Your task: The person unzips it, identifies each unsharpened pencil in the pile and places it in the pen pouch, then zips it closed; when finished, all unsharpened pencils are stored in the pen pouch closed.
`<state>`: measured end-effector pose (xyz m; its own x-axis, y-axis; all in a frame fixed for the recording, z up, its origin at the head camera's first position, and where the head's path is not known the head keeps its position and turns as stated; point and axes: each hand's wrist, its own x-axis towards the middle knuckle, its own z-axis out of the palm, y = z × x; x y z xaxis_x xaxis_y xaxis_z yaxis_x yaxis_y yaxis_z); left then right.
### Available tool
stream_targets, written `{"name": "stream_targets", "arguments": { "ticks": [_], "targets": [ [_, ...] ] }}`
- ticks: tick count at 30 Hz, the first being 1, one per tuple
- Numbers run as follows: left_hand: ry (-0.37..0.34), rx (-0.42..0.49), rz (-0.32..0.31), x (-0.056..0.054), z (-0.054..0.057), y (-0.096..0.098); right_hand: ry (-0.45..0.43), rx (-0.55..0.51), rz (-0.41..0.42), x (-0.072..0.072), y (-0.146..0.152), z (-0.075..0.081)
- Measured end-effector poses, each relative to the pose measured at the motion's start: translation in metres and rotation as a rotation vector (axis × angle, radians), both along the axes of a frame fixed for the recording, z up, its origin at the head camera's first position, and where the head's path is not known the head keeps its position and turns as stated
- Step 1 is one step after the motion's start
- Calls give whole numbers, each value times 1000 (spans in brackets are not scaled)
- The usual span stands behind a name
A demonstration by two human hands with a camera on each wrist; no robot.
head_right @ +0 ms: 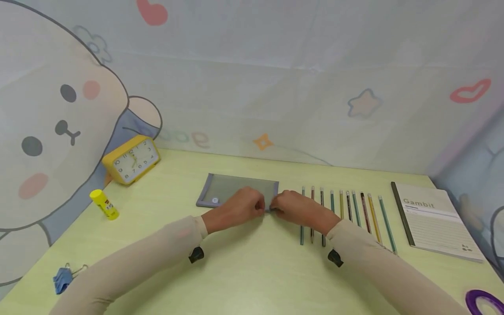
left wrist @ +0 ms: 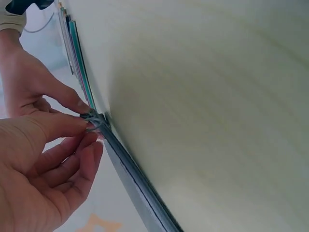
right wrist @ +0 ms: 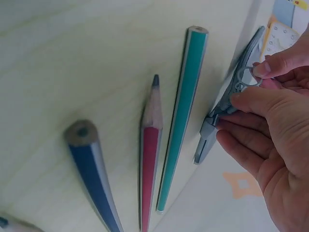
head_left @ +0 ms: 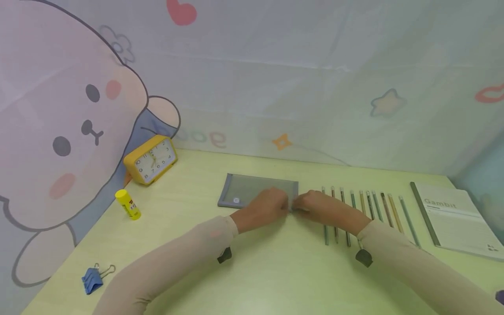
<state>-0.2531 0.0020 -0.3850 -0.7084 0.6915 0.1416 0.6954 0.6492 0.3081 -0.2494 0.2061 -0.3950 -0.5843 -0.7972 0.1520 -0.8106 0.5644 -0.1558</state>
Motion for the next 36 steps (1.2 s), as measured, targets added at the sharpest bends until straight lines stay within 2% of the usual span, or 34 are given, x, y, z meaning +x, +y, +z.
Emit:
{"name": "stream_targets", "arguments": {
  "ticks": [5,11,16,23,30,36],
  "targets": [
    [0,89,25,1,4,-5,-19,-81,-66,3,2,3],
    [-25,187,66,5,17,-9,-58,-164,-183,11,4,12],
    [-32,241,77,8,26,-15,-75,-264,-238,17,6,16],
    [-53,259,124,9,28,-29,-102,-305,-262,23,10,17],
    [3,284,156,3,31,-50,-115,-301,-267,19,14,19],
    [2,263,209,-3,37,-69,-113,-316,-259,15,17,23]
  ]
}}
